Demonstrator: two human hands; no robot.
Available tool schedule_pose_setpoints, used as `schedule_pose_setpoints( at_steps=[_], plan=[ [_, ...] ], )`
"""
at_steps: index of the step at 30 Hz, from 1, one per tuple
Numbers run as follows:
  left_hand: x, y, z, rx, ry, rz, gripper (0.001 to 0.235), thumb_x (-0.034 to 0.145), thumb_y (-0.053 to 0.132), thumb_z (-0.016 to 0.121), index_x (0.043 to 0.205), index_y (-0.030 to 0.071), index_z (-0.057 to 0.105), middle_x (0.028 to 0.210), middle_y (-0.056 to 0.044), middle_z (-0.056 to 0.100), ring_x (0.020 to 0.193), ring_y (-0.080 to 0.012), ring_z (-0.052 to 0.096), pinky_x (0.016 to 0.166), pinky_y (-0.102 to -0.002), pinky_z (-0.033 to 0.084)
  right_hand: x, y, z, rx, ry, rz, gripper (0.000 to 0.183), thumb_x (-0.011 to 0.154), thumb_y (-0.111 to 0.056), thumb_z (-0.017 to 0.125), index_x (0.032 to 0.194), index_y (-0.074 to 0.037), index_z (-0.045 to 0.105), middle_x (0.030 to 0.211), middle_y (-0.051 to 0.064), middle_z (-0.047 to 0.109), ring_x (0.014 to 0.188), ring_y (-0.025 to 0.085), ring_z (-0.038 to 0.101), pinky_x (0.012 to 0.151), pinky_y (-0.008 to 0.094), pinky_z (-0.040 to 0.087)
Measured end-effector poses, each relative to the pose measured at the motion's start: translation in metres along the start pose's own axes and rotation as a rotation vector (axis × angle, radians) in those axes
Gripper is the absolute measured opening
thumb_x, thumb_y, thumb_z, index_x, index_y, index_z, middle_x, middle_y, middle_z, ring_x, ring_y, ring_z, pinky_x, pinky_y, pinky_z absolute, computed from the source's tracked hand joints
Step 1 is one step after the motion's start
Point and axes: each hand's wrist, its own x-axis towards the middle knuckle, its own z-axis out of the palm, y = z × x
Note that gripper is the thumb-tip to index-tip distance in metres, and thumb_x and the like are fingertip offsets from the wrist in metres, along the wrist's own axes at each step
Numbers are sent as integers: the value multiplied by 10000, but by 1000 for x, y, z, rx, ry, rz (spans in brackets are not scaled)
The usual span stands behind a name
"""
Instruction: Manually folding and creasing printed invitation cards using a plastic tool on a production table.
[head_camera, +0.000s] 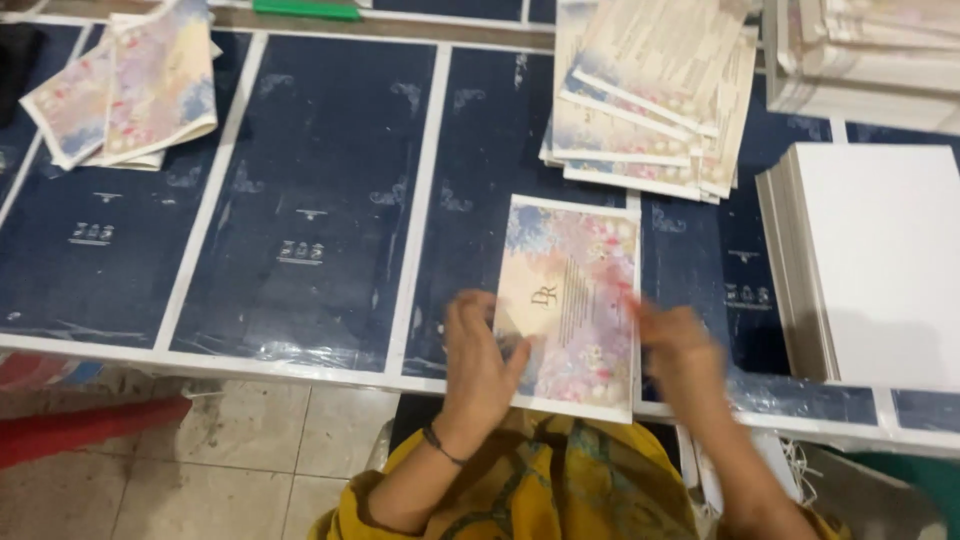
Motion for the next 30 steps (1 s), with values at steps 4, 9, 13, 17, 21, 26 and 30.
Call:
schedule_pose_setpoints(
  at_steps=[4,9,13,17,21,26,30],
  plan=[
    [14,15,-14,64,-75,-159,553,797,139,876,1223,-4,553,1347,-192,394,1167,-441,407,1008,-508,289,7,28,11,164,334,232,292,998,-32,612,1247,-88,755,817,60,716,592,260,701,621,381,563],
    [9,6,5,-183,-79,-247,382,919,250,762,1171,128,502,1256,-97,600,1186,-275,600,998,-392,471,-1,-21,-19,221,75,110,372,982,-399,624,1048,-50,732,906,50,545,721,187,536,691,348,431],
    [21,23,-1,-643,-89,-116,499,934,162,729,1317,107,415,1358,-146,624,1289,-288,656,931,-324,551,-15,6,-30,207,203,134,458,933,-384,669,1293,-105,720,1001,56,694,859,208,639,793,331,462],
    [114,83,-37,-1137,124,-389,344,971,157,549,1308,92,514,1356,-108,581,1281,-265,599,994,-441,549,-34,30,-37,-155,379,186,488,989,-284,645,1449,-123,621,1131,145,633,891,406,666,756,530,540],
    [250,57,-14,-604,136,401,465,933,-11,734,1293,58,449,1344,-113,552,1200,-207,675,985,-279,583,-33,32,-7,-475,420,266,604,948,-563,589,1451,-228,598,1124,51,643,748,338,704,512,496,525],
    [400,11,61,-71,69,426,411,901,144,814,1145,105,485,799,-32,616,693,-169,678,680,-322,520,-27,5,-8,-688,691,147,354,997,-512,680,1226,-249,740,899,-5,629,658,247,631,542,374,448],
    [486,16,109,454,265,593,289,925,282,796,1047,90,618,1189,-203,594,1256,-404,472,1083,-561,296,-20,4,-8,-693,716,147,353,1001,-485,688,1216,-213,758,827,-4,587,602,249,587,494,363,396]
  ],
)
